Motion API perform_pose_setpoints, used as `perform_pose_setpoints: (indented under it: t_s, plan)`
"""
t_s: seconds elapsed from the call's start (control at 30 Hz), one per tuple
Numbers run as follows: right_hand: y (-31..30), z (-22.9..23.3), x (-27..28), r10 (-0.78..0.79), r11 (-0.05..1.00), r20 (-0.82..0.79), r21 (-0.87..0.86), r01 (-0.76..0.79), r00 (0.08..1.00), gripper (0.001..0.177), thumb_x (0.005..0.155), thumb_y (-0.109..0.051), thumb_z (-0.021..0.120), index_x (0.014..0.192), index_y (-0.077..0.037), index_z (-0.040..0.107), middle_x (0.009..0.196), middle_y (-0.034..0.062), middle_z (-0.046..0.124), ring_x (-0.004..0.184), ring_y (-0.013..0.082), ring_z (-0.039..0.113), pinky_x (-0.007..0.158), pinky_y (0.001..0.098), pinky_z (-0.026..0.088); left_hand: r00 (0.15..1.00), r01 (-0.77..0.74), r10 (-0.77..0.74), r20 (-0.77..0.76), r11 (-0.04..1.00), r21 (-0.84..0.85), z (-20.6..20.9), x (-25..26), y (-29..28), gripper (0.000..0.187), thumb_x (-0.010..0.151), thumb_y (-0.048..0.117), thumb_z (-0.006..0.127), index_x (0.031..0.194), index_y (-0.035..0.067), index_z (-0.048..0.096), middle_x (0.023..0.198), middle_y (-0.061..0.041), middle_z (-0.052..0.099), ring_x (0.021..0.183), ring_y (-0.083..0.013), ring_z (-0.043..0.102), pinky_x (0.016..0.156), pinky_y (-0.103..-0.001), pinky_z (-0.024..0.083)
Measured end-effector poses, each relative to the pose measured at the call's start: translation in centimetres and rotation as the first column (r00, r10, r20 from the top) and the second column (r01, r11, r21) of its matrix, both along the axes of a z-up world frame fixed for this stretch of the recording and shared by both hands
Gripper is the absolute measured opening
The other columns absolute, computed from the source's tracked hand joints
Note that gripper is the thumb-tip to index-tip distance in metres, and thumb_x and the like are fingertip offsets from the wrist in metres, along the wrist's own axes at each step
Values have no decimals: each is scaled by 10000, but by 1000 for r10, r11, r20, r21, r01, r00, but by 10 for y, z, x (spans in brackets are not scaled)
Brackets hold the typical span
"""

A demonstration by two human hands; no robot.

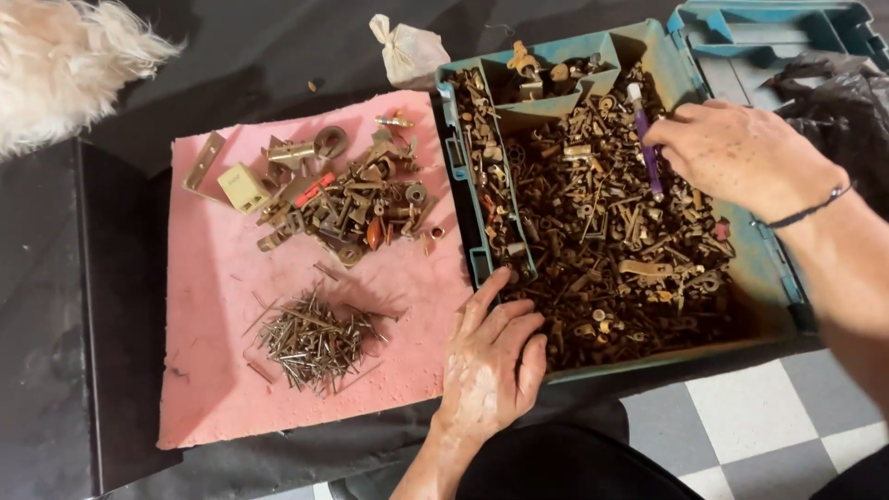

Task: Sorting various small metal hardware components like screws, hinges, and brackets from a toolbox onto a workspace mat.

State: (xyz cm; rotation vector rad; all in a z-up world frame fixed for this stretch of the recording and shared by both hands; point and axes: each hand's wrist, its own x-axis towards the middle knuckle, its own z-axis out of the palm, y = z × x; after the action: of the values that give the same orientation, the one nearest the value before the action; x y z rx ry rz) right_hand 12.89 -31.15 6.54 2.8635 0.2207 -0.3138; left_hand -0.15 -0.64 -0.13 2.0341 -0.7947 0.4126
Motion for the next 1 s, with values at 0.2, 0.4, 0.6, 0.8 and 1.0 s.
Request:
perform_pose_setpoints:
  t_s: [0.2, 0.4, 0.6, 0.8, 1.0]
  plan:
    - [-22, -25, 5, 113, 983, -46, -138, -118, 993, 415, 962, -316, 612, 1371, -348, 547, 1168, -77, 681, 1123, 178, 668, 827, 372, 661, 999, 44, -43, 10, 998, -50, 8, 1, 0, 265, 1015, 124, 528, 954, -47, 722, 1039, -205, 721, 1284, -485, 578, 1080, -535, 493]
    - [-49, -40, 4, 381, 917, 299, -3, -398, 875, 286, 945, -202, 726, 1223, -222, 661, 988, -23, 682, 947, 176, 690, 657, 305, 637, 999, 10, -10, 31, 1000, 21, 3, 2, -4, 266, 1021, 143, 517, 996, -24, 723, 1062, -179, 724, 1323, -432, 550, 1056, -504, 501]
    - [-30, -35, 11, 283, 959, 129, -43, -280, 950, 340, 996, -254, 587, 1325, -331, 624, 1068, -75, 618, 1049, 157, 632, 726, 348, 674, 999, -21, 24, 38, 998, -61, 8, 2, -1, 251, 1000, 103, 538, 918, -44, 723, 1011, -198, 727, 1254, -484, 602, 1060, -529, 511]
    - [45, -6, 31, 361, 906, 172, 168, -388, 917, 339, 1043, -266, 538, 1329, -118, 642, 1079, 61, 631, 718, 182, 671, 685, 274, 675, 998, -30, 34, 52, 997, -77, 6, 0, 0, 249, 1008, 129, 541, 881, 2, 714, 939, -138, 719, 1267, -421, 614, 999, -462, 507]
    - [104, -29, 54, 438, 762, 323, 362, -537, 839, 346, 1063, -231, 584, 1324, -15, 656, 1069, 129, 588, 672, 190, 599, 633, 286, 629, 997, -43, 47, 62, 997, -65, 6, -1, 0, 269, 1014, 154, 531, 885, 13, 719, 934, -109, 718, 1285, -400, 613, 1003, -453, 484]
